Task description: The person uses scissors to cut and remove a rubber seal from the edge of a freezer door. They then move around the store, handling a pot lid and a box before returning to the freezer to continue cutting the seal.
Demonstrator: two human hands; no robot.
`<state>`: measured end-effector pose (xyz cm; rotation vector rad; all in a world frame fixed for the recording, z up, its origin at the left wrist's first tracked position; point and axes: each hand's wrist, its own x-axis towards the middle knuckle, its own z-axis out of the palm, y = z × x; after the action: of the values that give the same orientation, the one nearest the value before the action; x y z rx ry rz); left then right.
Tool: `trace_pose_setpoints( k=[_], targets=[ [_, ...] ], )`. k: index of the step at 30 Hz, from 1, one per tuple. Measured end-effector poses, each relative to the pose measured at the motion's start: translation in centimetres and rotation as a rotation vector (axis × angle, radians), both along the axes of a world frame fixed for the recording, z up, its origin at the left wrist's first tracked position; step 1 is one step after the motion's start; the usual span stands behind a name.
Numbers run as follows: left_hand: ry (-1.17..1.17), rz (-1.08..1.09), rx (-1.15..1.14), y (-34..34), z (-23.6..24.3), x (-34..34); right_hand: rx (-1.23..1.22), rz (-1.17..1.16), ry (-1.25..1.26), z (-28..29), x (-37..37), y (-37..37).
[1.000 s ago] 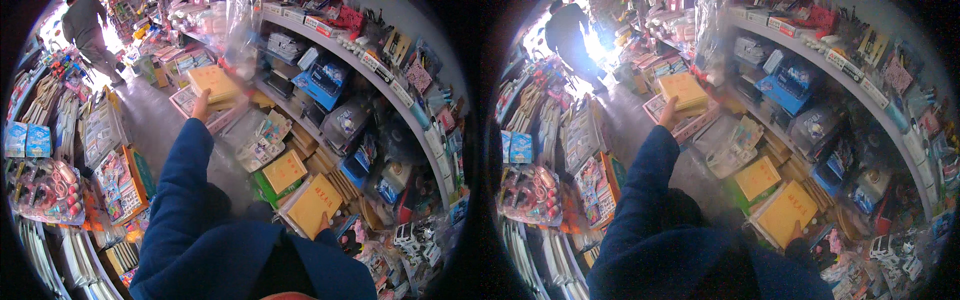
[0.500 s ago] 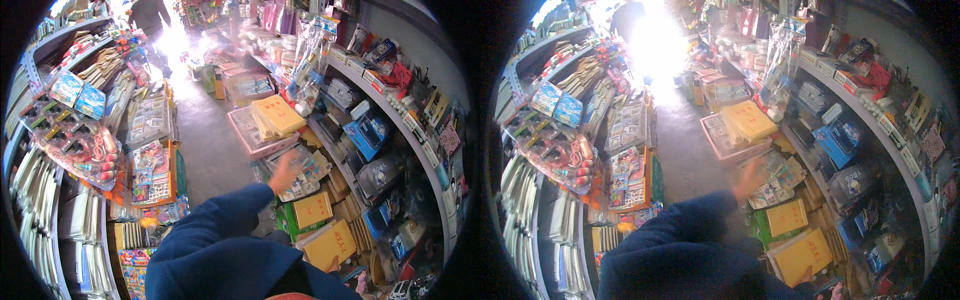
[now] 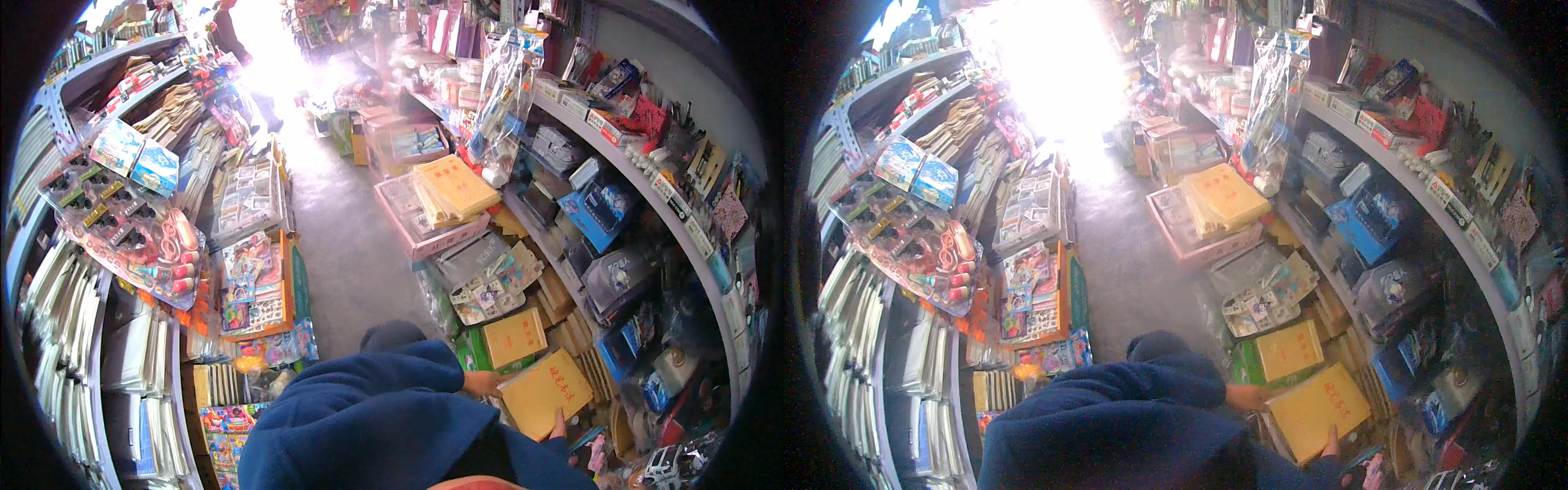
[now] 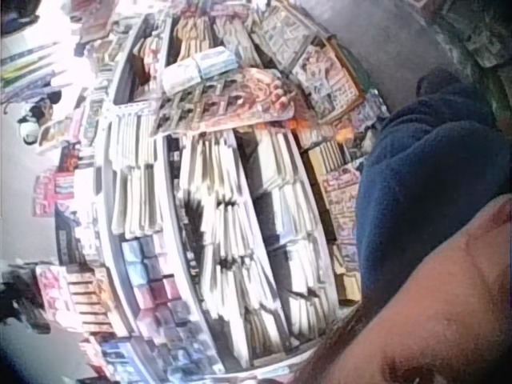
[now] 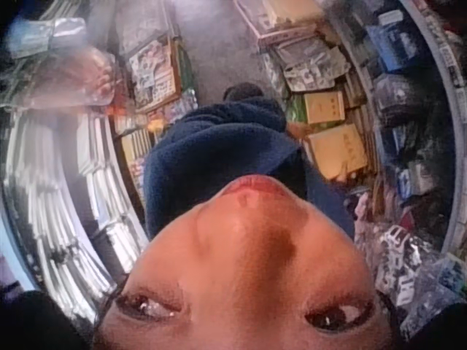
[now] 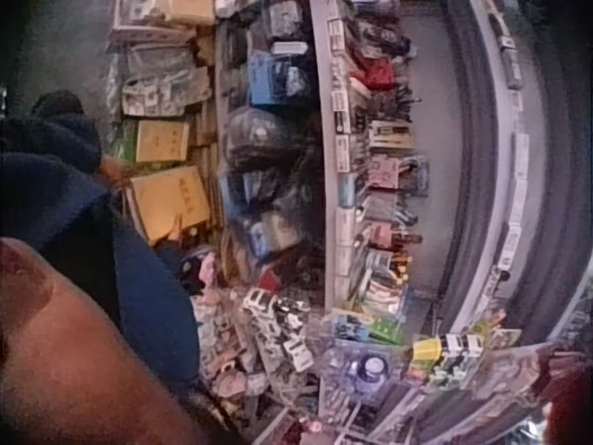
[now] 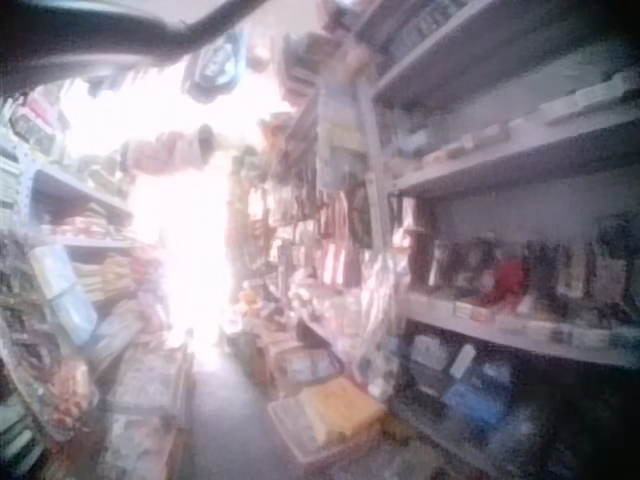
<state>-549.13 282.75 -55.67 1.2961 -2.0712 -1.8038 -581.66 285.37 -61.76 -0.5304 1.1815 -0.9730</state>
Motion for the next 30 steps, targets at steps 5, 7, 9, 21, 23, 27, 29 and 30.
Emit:
trace_pose_setpoints(
  k=[5,7,9,21,23,27,29,30],
  targets=[
    [0.103,0.101,-0.269,0.0,-2.7,-0.1,-0.025,-0.004,-0.019,0.6,0.6,0.7],
    [0.149,0.169,-0.191,-0.3,-4.1,-0.2,-0.009,0.005,-0.155,1.6,1.0,1.0],
    [0.128,0.234,-0.084,-0.8,-4.9,-0.2,0.007,0.069,-0.460,2.9,1.2,1.5],
    [0.527,0.439,0.783,1.5,6.4,1.7,0.059,0.169,-0.281,9.3,5.0,2.7],
    [0.711,0.430,0.935,2.1,7.3,2.5,0.074,0.162,-0.166,11.5,6.4,2.0],
    [0.958,0.555,0.825,3.4,8.2,5.2,-0.191,0.222,-0.232,13.2,9.8,-0.4],
    [1.011,0.635,0.885,3.7,8.8,6.6,-0.218,0.246,-0.135,13.3,11.5,-1.8],
    [1.036,0.631,0.820,4.1,9.1,7.2,-0.277,0.316,-0.162,13.3,12.1,-2.3]
  ],
)
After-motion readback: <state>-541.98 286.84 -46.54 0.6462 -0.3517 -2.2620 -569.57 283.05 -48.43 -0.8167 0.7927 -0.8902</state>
